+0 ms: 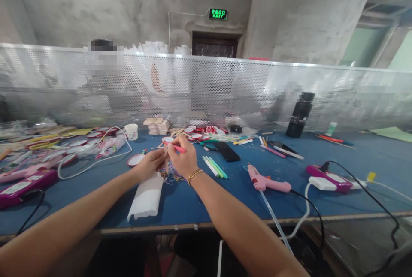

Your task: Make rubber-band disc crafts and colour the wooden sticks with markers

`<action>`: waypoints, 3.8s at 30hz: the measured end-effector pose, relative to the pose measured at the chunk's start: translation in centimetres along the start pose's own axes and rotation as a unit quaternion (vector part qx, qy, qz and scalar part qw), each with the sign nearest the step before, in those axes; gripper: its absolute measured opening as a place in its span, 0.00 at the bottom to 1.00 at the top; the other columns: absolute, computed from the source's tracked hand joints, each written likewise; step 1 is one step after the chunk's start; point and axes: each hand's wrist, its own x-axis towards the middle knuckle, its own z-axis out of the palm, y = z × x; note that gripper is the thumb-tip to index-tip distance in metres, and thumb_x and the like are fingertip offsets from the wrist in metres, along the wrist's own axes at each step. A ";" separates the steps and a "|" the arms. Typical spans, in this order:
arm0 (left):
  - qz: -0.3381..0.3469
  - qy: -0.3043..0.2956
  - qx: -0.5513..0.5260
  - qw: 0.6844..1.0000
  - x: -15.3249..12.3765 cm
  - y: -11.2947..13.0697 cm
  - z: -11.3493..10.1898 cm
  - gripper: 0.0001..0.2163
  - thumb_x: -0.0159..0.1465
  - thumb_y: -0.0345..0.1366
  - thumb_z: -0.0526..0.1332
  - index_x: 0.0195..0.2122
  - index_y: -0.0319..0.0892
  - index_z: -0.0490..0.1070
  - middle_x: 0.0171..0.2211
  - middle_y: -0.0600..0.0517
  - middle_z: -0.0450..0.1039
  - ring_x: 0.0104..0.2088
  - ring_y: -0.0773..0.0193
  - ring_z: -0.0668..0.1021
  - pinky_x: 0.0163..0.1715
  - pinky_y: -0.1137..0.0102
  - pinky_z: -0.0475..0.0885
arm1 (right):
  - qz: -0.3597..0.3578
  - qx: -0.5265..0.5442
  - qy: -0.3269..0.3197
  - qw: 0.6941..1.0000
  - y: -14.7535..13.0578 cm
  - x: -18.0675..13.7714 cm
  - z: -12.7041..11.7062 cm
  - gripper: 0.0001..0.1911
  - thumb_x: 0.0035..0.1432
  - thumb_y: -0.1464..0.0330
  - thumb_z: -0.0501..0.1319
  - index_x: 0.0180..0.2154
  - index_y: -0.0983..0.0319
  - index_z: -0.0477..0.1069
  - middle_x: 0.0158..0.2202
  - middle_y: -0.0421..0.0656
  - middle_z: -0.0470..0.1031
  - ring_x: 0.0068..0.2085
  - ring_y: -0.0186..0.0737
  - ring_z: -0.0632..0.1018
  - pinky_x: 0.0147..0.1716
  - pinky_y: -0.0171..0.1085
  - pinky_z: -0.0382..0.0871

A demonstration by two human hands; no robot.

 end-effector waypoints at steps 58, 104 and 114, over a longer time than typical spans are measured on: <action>-0.016 0.001 -0.034 0.999 0.1 -0.3 0.0 0.22 0.62 0.57 0.55 0.30 0.41 0.64 0.16 0.60 0.58 0.16 0.72 0.59 0.17 0.73 0.51 | 0.012 -0.019 0.007 1.000 -0.4 0.2 0.0 0.06 0.58 0.67 0.56 0.28 0.59 0.64 0.27 0.38 0.70 0.29 0.36 0.72 0.31 0.35 0.65; -0.010 0.004 -0.052 0.999 0.0 -0.2 -0.1 0.22 0.61 0.58 0.56 0.27 0.41 0.61 0.16 0.60 0.57 0.16 0.73 0.59 0.17 0.73 0.52 | 0.010 -0.010 0.006 1.000 -0.1 0.2 -0.1 0.06 0.58 0.68 0.57 0.28 0.59 0.63 0.26 0.37 0.69 0.29 0.36 0.71 0.30 0.35 0.63; -0.009 0.004 -0.047 0.999 0.2 -0.4 0.0 0.23 0.61 0.59 0.55 0.27 0.41 0.61 0.16 0.59 0.58 0.17 0.73 0.59 0.18 0.73 0.52 | 0.010 -0.004 0.006 1.000 0.0 0.1 0.0 0.06 0.58 0.68 0.57 0.29 0.59 0.63 0.27 0.38 0.70 0.29 0.36 0.71 0.30 0.34 0.64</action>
